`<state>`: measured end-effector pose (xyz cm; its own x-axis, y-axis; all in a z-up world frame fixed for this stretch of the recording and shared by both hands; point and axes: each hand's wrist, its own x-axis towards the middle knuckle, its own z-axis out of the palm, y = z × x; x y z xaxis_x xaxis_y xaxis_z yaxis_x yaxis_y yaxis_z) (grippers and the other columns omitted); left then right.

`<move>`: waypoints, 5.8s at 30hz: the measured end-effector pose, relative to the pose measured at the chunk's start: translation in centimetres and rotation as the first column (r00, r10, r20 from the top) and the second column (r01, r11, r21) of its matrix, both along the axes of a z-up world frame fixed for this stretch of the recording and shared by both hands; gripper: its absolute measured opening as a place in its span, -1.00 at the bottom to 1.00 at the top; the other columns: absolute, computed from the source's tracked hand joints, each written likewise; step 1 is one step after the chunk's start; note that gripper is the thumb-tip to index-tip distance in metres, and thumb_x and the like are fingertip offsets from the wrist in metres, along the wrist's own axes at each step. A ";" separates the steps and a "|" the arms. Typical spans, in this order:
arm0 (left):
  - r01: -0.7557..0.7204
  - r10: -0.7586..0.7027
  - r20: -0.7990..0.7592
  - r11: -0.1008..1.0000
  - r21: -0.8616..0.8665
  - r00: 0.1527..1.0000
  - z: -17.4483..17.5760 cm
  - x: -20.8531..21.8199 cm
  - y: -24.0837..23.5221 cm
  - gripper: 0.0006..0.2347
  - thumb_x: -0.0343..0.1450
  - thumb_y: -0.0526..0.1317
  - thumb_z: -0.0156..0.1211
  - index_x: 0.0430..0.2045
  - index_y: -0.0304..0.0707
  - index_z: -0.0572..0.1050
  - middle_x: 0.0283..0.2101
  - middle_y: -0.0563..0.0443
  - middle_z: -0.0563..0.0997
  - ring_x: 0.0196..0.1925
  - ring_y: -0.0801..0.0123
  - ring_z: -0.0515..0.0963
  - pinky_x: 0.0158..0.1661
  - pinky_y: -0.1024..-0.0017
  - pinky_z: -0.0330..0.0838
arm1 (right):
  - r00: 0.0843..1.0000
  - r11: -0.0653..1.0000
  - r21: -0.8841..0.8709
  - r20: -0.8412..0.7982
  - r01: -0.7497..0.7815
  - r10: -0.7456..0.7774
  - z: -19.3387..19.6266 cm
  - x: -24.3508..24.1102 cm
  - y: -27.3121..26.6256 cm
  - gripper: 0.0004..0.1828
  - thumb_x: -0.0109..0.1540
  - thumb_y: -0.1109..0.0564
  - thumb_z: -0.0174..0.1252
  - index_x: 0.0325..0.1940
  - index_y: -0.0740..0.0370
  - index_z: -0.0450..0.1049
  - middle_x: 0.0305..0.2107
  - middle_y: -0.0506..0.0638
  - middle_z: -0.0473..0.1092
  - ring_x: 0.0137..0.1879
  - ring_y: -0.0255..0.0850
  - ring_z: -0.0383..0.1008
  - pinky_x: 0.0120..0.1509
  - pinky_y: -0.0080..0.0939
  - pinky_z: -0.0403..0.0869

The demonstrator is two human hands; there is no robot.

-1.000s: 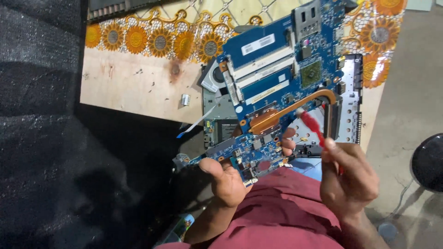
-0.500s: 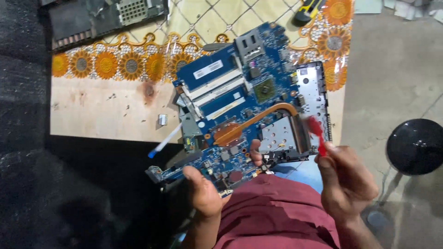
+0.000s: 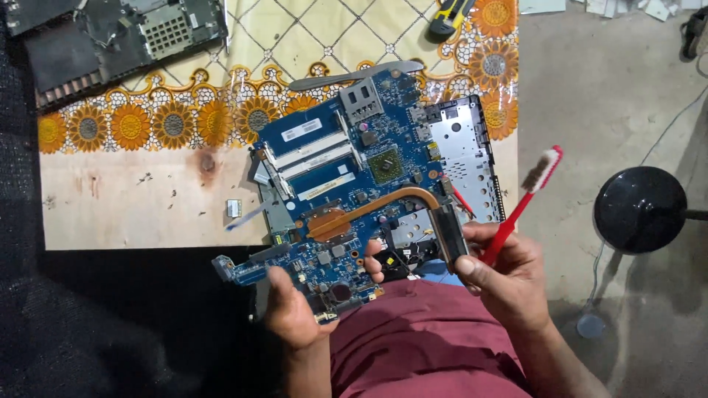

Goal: The person uses a screwdriver to unscrew and remove the battery from a disassembled laptop motherboard. They then use a red toothbrush to brush dust off the motherboard and the laptop chassis.

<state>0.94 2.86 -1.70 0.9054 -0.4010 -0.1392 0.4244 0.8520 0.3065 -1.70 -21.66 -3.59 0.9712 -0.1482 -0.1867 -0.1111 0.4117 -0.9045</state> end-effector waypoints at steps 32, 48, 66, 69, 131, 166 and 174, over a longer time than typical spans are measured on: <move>0.050 -0.133 0.268 0.955 0.293 0.954 5.0 4.5 -9.7 -0.34 0.36 0.16 0.31 0.12 -0.42 0.25 0.21 -0.43 0.33 0.08 -0.05 0.53 0.04 0.20 0.46 | 0.730 0.356 -0.731 0.662 0.582 0.167 2.2 0.0 1.3 -0.79 0.17 0.23 0.23 -0.11 0.28 0.50 -0.39 0.13 0.45 -0.39 -0.24 0.55 -0.33 -0.35 0.52; 0.167 -0.219 0.130 0.931 0.326 0.967 5.2 6.9 -5.4 -0.25 0.40 0.22 -0.30 0.27 -0.60 0.07 0.41 -0.34 0.10 0.38 0.05 0.24 0.31 0.30 0.21 | 0.917 0.583 -0.790 0.354 0.188 0.184 3.1 -1.2 -0.1 -0.70 0.24 0.36 0.05 0.06 0.46 0.39 -0.22 0.30 0.40 -0.41 -0.24 0.31 -0.35 -0.40 0.31; 0.237 -0.295 0.129 0.909 0.343 0.947 4.0 5.3 -3.6 -0.18 0.35 0.31 -0.34 0.28 -0.54 0.07 0.34 -0.40 0.20 0.42 0.06 0.20 0.28 0.19 0.26 | 0.839 0.433 -0.854 0.444 0.290 0.314 4.9 1.2 1.6 -0.71 0.26 0.42 0.06 0.07 0.35 0.42 -0.31 0.25 0.37 -0.30 -0.06 0.40 -0.27 -0.20 0.40; 0.239 -0.271 0.111 0.941 0.241 0.956 3.0 3.9 -4.2 -0.19 0.38 0.29 -0.37 0.26 -0.64 0.06 0.35 -0.38 0.15 0.42 0.02 0.16 0.42 0.20 0.03 | 0.833 0.384 -0.900 0.366 0.205 0.414 5.6 1.6 2.1 -0.64 0.27 0.39 -0.01 0.15 0.30 0.40 -0.22 0.26 0.32 -0.16 -0.02 0.42 -0.20 -0.20 0.47; 0.000 -0.330 0.155 0.425 0.905 0.931 7.6 1.5 -2.2 -0.73 0.39 -0.23 -0.04 -0.10 -0.14 0.57 0.16 0.04 0.52 0.28 0.40 0.41 0.39 0.43 -0.03 | 0.893 0.402 -0.892 0.340 0.207 0.295 4.4 0.6 1.3 -0.60 0.24 0.46 0.04 0.14 0.29 0.43 -0.25 0.20 0.28 -0.21 -0.08 0.37 -0.18 -0.20 0.44; -0.265 -0.453 0.501 0.488 0.832 0.738 5.3 1.1 -4.1 -0.68 0.38 -0.31 0.22 0.01 -0.36 0.42 0.17 -0.15 0.46 0.31 0.14 0.42 0.43 0.26 0.14 | 0.865 0.396 -0.868 0.422 0.300 0.271 6.4 1.7 1.7 -0.59 0.23 0.58 -0.14 0.04 0.44 0.48 -0.24 0.28 0.29 -0.21 -0.02 0.34 -0.09 -0.15 0.37; 0.113 -0.509 0.157 0.460 0.880 0.846 2.7 -0.7 -2.9 -0.81 0.39 -0.37 0.05 -0.13 -0.34 0.40 -0.16 -0.03 0.53 -0.08 0.30 0.53 0.03 0.37 0.41 | 0.804 0.463 -0.878 0.358 0.118 0.474 5.8 0.0 3.4 -0.66 0.27 0.27 -0.11 0.08 0.25 0.46 -0.18 0.28 0.31 -0.21 -0.08 0.43 -0.21 -0.31 0.43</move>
